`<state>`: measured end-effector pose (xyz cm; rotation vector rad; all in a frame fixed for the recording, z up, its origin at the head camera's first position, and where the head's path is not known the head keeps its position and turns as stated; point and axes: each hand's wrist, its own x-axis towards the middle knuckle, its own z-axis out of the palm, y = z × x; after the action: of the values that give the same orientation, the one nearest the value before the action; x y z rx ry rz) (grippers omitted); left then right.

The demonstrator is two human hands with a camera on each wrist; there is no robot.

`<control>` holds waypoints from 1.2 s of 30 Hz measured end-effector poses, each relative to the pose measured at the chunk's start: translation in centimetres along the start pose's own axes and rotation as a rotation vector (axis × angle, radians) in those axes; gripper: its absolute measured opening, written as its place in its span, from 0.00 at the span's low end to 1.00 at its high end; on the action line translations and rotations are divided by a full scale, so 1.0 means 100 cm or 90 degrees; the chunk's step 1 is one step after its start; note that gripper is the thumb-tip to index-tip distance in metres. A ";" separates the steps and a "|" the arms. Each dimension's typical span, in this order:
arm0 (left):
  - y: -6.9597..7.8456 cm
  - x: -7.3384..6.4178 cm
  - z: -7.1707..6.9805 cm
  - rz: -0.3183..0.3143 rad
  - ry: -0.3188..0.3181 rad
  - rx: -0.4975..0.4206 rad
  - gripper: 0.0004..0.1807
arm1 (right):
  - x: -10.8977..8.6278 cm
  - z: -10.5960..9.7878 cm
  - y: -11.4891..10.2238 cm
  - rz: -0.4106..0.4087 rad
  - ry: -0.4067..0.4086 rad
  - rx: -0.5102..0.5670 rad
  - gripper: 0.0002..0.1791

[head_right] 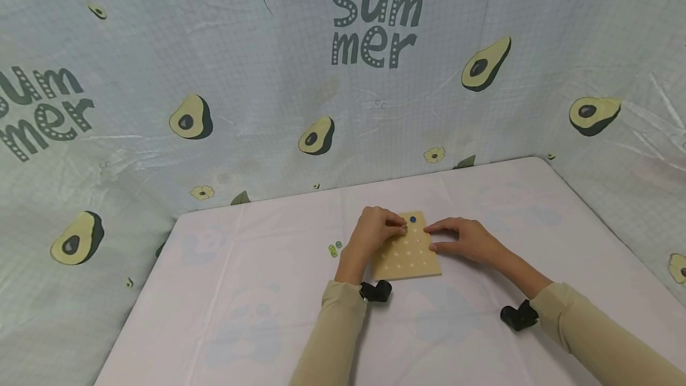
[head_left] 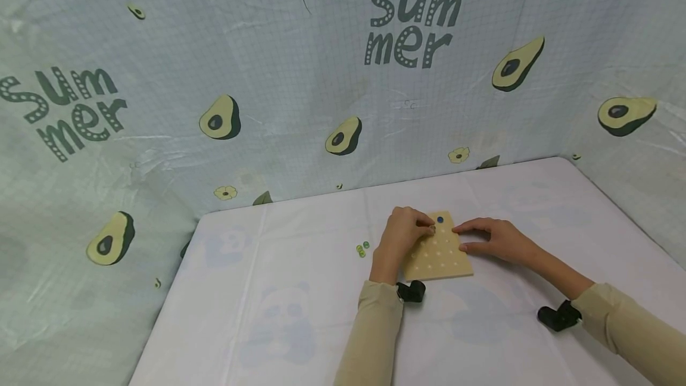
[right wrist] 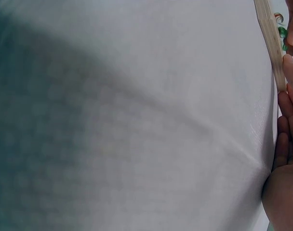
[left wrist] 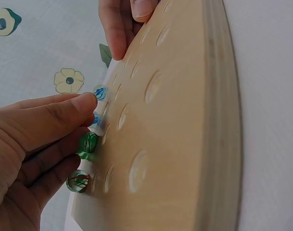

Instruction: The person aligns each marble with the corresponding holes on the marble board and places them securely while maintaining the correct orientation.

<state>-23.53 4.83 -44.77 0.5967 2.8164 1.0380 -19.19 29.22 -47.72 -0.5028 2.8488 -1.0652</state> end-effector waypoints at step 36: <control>-0.067 -0.038 -0.129 0.032 -0.037 0.016 0.11 | -0.001 0.000 -0.001 0.020 -0.003 0.017 0.25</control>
<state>-24.89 -9.12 -39.41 0.6916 2.7819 0.9775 -19.05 29.14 -47.68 -0.4576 2.8248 -1.0935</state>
